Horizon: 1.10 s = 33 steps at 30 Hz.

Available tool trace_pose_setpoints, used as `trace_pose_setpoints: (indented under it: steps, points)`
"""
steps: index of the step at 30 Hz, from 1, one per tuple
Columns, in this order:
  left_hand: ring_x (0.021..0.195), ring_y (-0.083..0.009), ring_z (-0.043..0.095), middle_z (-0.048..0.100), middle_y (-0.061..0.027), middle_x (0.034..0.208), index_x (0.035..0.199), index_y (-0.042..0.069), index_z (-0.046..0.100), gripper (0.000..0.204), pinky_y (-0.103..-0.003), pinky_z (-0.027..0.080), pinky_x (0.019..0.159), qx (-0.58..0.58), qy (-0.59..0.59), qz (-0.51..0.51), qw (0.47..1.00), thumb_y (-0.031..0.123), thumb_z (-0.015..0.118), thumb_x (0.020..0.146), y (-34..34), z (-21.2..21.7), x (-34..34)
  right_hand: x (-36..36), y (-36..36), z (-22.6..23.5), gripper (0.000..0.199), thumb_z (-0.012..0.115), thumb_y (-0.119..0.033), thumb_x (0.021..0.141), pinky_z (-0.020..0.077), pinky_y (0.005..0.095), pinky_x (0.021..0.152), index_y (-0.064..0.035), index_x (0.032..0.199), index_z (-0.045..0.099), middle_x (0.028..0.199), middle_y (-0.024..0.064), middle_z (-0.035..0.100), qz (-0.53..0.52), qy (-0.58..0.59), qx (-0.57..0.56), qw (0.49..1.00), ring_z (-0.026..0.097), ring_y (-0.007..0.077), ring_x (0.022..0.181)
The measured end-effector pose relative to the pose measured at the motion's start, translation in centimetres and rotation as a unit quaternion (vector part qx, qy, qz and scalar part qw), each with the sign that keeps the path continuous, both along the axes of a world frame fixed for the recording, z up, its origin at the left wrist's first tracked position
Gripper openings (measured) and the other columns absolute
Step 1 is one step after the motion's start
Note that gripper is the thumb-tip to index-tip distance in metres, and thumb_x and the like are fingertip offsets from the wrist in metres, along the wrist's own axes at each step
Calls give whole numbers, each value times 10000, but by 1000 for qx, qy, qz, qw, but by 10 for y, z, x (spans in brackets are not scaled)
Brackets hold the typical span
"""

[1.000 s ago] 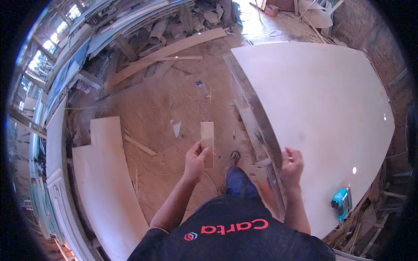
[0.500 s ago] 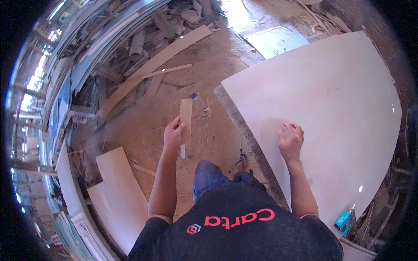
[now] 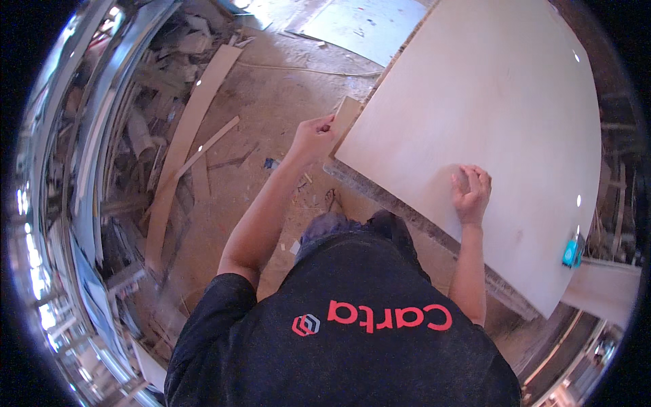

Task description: The person positions a large white board onto a wooden frame, aligns it, and secures it using a nail gun. They handle small wooden pieces and the board repeatedly to fit and fasten them.

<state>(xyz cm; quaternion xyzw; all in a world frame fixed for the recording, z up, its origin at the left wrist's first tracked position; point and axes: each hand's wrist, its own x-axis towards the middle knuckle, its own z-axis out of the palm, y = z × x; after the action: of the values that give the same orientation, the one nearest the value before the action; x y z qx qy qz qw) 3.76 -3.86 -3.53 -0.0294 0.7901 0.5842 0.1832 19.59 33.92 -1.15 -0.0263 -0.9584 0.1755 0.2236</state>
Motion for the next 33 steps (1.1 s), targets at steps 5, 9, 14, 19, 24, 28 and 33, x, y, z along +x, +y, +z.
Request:
trace_pose_setpoints:
  steps: [5,9,14,19,24,28,33]
  points:
    - [879,-144,672,708,-62,1061,1306,-30,605,372,-282,543,795,135,-153,-36,978,88,603,953,24,7,-12,2,-3,1,267,736,-234,822,469,432,909,-77,1035,709,1035,99,615,-65,10,17,998,569,297,1021]
    - [886,-170,669,704,-90,1043,1291,-42,604,343,-314,538,813,304,-260,-12,916,77,552,974,16,-12,-18,-1,-9,0,245,722,-212,827,473,410,883,-69,1025,707,995,97,618,-93,11,41,995,570,286,980]
    - [885,-187,665,700,-82,1033,1244,-5,630,304,-342,546,830,365,-373,0,853,129,555,981,16,-18,-19,-4,-10,1,238,703,-202,839,466,400,874,-65,1032,698,995,96,623,-99,-3,73,992,568,278,964]
    - [883,-192,661,699,-79,1002,1118,17,666,230,-356,551,827,372,-447,-2,814,177,596,969,18,-22,-28,-4,-10,1,236,689,-199,846,454,399,890,-60,1037,689,992,102,616,-91,-9,84,992,561,282,957]
    - [890,-201,692,718,-95,1010,1075,7,679,248,-365,564,837,349,-467,1,813,215,627,951,23,-33,-36,-4,-10,-1,247,703,-222,841,451,403,892,-67,1033,691,982,101,603,-99,-22,80,992,555,282,965]
    - [874,-188,694,720,-89,997,1043,22,695,239,-359,574,794,314,-468,-20,826,229,656,931,20,-33,-41,-5,-10,-1,253,709,-221,835,454,407,886,-74,1040,693,980,100,598,-102,-30,77,991,560,279,961]
    - [795,-187,700,727,-68,929,1000,44,710,189,-339,590,723,302,-505,-31,808,208,672,913,22,-40,-50,-5,-4,-9,254,701,-210,832,456,411,885,-72,1045,689,979,98,612,-87,-13,98,991,566,277,960]
